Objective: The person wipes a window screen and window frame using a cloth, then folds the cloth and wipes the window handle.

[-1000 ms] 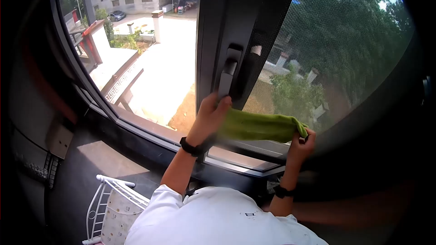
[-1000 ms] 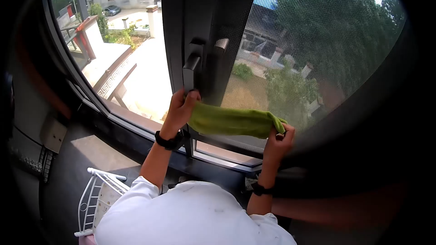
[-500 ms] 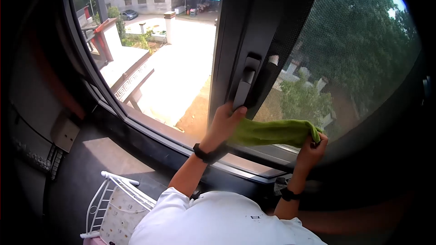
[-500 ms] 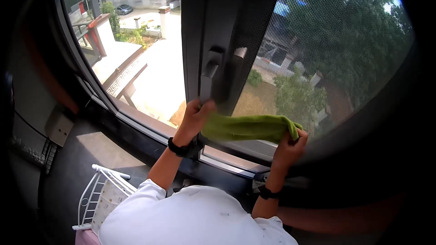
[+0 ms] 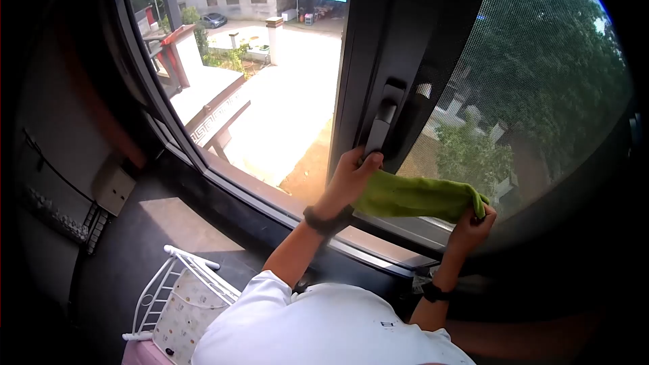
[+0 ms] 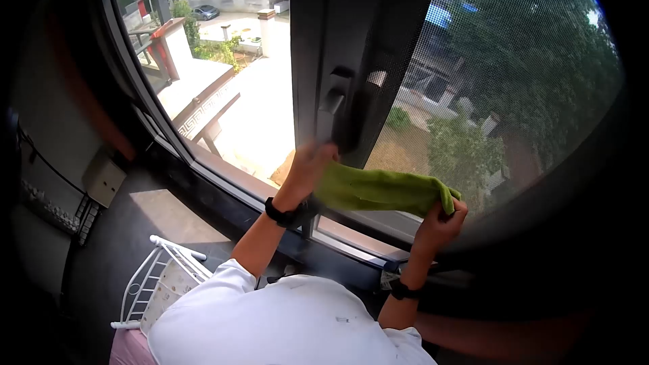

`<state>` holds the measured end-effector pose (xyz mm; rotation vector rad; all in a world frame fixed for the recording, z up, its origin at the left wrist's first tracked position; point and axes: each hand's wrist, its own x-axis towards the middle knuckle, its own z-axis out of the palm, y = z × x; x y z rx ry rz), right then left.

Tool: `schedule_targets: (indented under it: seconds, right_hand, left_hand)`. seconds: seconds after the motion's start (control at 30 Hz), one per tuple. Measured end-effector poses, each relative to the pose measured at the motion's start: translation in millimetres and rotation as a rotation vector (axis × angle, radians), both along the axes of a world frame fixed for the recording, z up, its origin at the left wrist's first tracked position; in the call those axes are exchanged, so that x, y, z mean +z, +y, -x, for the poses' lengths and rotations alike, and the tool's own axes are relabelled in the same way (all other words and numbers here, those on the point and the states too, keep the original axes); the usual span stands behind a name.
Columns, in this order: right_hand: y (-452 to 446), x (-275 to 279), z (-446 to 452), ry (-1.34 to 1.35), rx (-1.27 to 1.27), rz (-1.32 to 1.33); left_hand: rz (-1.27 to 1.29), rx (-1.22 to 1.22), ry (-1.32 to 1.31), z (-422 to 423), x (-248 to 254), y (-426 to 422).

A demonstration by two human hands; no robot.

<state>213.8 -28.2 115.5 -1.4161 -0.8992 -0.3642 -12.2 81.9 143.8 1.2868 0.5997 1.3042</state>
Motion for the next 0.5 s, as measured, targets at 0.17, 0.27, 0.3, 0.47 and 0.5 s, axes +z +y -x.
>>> schedule_targets:
  seconds: [0.17, 0.27, 0.3, 0.47, 0.5]
  right_hand:
    - [-20.1, 21.0, -6.5, 0.02, 0.032, 0.035]
    - [-18.6, 35.8, -12.0, -0.018, 0.025, -0.069]
    - [-17.6, 32.5, -11.9, -0.018, 0.019, -0.071]
    - [-8.0, -9.4, -9.2, 0.059, 0.001, 0.065]
    - [-8.1, -13.8, -7.2, 0.096, 0.048, 0.069]
  left_hand:
    - [-0.122, -0.056, 0.063, 5.8, 45.4, 2.3]
    - [-0.143, -0.068, 0.06, 6.5, 42.2, 8.9]
    - [-0.159, -0.032, 0.056, 6.8, 37.9, 7.6]
    - [-0.109, 0.078, 0.102, -1.5, -18.9, 10.3]
    - [-0.117, 0.076, 0.102, 0.1, -11.9, 12.6]
